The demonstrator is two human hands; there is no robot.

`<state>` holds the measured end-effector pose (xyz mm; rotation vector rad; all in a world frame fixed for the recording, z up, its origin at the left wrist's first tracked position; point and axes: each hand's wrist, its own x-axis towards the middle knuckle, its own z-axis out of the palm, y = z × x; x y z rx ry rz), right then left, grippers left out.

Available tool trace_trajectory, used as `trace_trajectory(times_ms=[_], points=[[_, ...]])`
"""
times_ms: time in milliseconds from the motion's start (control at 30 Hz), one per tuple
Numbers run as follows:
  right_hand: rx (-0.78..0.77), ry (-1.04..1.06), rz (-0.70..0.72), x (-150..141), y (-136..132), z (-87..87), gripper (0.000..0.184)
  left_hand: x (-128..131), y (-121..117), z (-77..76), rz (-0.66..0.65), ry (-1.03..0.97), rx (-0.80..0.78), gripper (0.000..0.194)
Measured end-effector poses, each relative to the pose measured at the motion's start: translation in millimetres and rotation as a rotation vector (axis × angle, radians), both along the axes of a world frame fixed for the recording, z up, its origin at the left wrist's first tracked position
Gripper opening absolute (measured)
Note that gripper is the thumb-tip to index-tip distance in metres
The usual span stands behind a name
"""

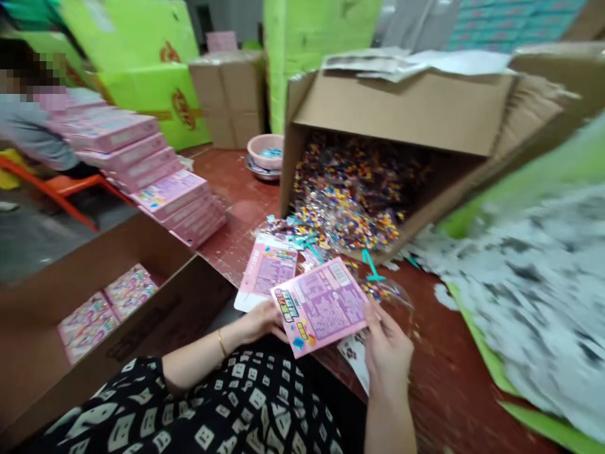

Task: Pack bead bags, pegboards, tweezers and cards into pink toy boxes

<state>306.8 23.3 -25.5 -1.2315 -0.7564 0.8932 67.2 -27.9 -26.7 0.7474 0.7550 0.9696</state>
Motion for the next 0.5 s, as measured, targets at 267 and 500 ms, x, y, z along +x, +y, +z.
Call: trace_trajectory(times_ms=[267,500], points=[[0.095,-0.082,0.296,-18,-11,13.5,0.049,-79,35,75.3,0.555,0.196,0.171,0.037],[-0.047,-0.254,0.304,11,-14,-17.3,0.046,-254,72,175.0,0.886,0.149,0.029,0.050]])
